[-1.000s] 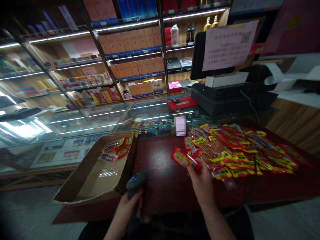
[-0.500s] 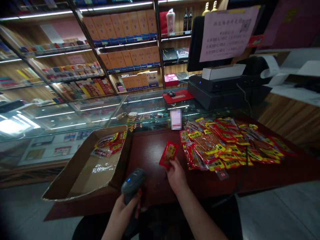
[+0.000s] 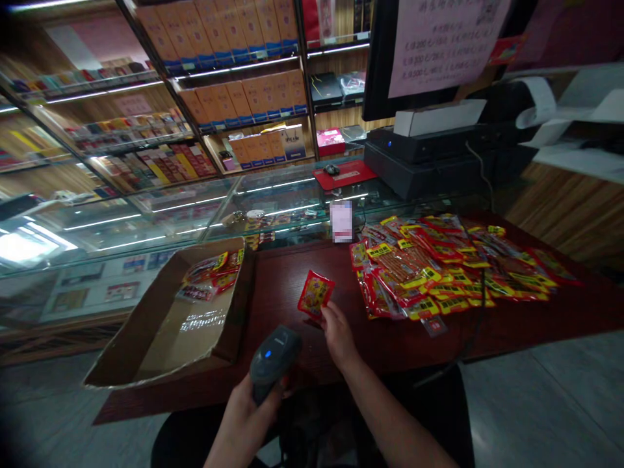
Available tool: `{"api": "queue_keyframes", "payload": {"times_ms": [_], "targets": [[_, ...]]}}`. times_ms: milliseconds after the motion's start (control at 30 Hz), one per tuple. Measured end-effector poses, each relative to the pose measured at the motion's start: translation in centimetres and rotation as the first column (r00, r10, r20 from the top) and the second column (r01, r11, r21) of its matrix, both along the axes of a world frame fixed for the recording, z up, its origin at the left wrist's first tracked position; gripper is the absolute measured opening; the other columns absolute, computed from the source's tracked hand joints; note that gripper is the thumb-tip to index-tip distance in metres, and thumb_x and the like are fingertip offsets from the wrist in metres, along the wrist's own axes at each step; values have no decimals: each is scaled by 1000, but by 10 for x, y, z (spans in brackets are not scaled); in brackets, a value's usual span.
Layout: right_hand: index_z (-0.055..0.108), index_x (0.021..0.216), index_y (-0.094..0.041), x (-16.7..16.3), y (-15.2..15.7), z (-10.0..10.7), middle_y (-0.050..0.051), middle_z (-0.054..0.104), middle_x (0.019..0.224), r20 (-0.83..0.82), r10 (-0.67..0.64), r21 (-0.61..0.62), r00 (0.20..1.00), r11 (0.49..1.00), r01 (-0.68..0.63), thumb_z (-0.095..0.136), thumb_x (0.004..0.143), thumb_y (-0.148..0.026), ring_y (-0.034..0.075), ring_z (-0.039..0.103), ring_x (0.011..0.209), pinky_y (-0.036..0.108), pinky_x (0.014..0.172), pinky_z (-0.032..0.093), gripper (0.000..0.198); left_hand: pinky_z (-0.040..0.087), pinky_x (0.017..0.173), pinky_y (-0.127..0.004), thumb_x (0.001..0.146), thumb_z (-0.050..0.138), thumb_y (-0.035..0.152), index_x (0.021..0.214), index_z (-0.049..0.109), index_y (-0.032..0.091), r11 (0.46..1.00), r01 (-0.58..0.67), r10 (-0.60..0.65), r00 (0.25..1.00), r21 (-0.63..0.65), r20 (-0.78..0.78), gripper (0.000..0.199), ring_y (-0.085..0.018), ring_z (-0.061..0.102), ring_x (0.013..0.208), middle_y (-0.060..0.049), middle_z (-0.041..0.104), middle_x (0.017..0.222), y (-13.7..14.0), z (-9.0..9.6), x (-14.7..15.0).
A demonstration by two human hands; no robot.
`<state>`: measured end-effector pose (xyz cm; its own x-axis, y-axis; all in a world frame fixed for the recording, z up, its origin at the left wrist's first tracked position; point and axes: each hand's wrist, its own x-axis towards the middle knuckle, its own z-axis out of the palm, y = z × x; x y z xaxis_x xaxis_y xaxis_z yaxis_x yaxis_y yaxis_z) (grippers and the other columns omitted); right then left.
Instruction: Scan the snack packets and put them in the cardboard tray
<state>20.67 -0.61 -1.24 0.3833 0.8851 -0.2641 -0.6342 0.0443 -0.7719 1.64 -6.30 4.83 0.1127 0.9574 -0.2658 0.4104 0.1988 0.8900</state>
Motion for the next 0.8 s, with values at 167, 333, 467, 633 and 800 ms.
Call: {"api": "queue_keyframes", "payload": {"times_ms": [167,333,467,633,800], "targets": [[72,91,-22,-3,4,-2,3,79,93,-88,2,23,996,1000,0,77,71,-42,25,72,96,39,91,55,29,41,45,-22,79,71,41,84,70,14,999,47,-47,999,8,-16,27,-14,50,44,2,58,51,-4,-3,-1],[72,94,-22,-2,4,-4,3,79,93,-81,19,37,997,999,-16,75,74,-41,25,73,98,40,93,55,27,37,42,-21,81,68,38,78,66,15,998,60,-60,998,1,-27,23,-12,47,44,3,54,51,-5,-2,-2],[71,89,-25,1,0,-7,2,78,88,-10,-18,-20,1000,1000,18,77,72,-44,24,74,89,36,82,59,26,36,41,-20,79,68,37,76,61,17,999,11,-11,1000,-45,9,22,-11,46,43,4,52,51,-2,-1,4],[73,98,-23,0,-3,-4,5,79,96,122,70,-1,990,997,-71,76,75,-52,27,74,87,40,75,61,37,36,37,-21,73,71,48,83,59,16,977,-74,111,977,-201,181,36,-9,44,35,6,52,48,8,-12,8],[73,109,-24,-10,14,38,5,79,103,379,151,12,913,986,-168,78,73,-48,26,73,92,37,75,60,44,36,35,-20,71,73,55,89,60,15,956,-96,187,927,-276,326,45,-9,45,34,5,55,47,11,-23,-1]]}}
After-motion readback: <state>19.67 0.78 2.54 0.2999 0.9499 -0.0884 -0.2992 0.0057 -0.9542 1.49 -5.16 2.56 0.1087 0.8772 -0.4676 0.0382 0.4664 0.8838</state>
